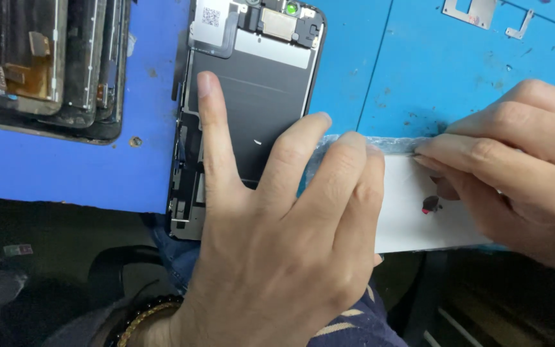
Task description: The recorder is disassembling or repairing a smartphone back panel using specialized tools at a workbench.
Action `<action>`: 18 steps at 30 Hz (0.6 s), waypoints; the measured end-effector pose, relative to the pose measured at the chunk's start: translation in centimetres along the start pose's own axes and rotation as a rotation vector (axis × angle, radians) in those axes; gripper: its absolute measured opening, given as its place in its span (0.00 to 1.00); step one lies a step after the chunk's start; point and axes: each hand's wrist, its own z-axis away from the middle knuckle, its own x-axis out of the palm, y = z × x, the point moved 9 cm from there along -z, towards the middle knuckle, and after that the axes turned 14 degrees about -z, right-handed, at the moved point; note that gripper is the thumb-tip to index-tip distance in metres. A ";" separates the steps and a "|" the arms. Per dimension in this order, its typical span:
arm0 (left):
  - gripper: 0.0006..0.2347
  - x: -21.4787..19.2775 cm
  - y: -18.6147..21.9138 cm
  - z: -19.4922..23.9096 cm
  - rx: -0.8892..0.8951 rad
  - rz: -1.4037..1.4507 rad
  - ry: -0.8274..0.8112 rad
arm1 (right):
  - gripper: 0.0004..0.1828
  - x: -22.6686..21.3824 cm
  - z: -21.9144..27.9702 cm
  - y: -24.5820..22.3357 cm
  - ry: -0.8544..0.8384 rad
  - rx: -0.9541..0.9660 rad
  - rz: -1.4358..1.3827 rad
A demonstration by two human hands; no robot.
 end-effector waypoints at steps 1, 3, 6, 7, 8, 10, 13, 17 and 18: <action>0.09 0.0 0.0 0.1 0.001 0.001 -0.004 | 0.13 0.0 0.0 -0.1 0.000 0.004 -0.003; 0.09 0.0 0.0 0.2 -0.007 -0.016 -0.007 | 0.14 -0.1 0.0 -0.4 -0.013 -0.015 0.008; 0.08 -0.2 -0.1 0.0 -0.001 -0.025 0.005 | 0.15 -0.2 1.1 0.0 -0.004 -0.005 0.029; 0.08 -0.2 -0.1 -0.1 0.001 -0.021 0.006 | 0.15 -0.2 1.5 0.1 -0.006 -0.002 0.032; 0.08 -0.3 0.0 -0.1 0.003 -0.021 0.013 | 0.15 -0.2 2.0 0.2 -0.014 -0.004 0.044; 0.07 -0.3 0.1 -0.2 0.007 -0.019 0.016 | 0.15 -0.2 2.8 0.6 -0.022 -0.003 0.055; 0.08 -0.5 0.2 -0.3 0.011 -0.039 0.003 | 0.13 -0.2 3.6 1.5 -0.052 0.019 0.112; 0.13 -0.3 0.4 -0.5 0.026 -0.024 -0.015 | 0.13 -0.2 5.0 2.0 -0.077 -0.024 0.146; 0.16 -0.3 0.5 -0.6 0.026 -0.005 -0.015 | 0.12 -0.2 5.2 2.2 -0.084 -0.025 0.144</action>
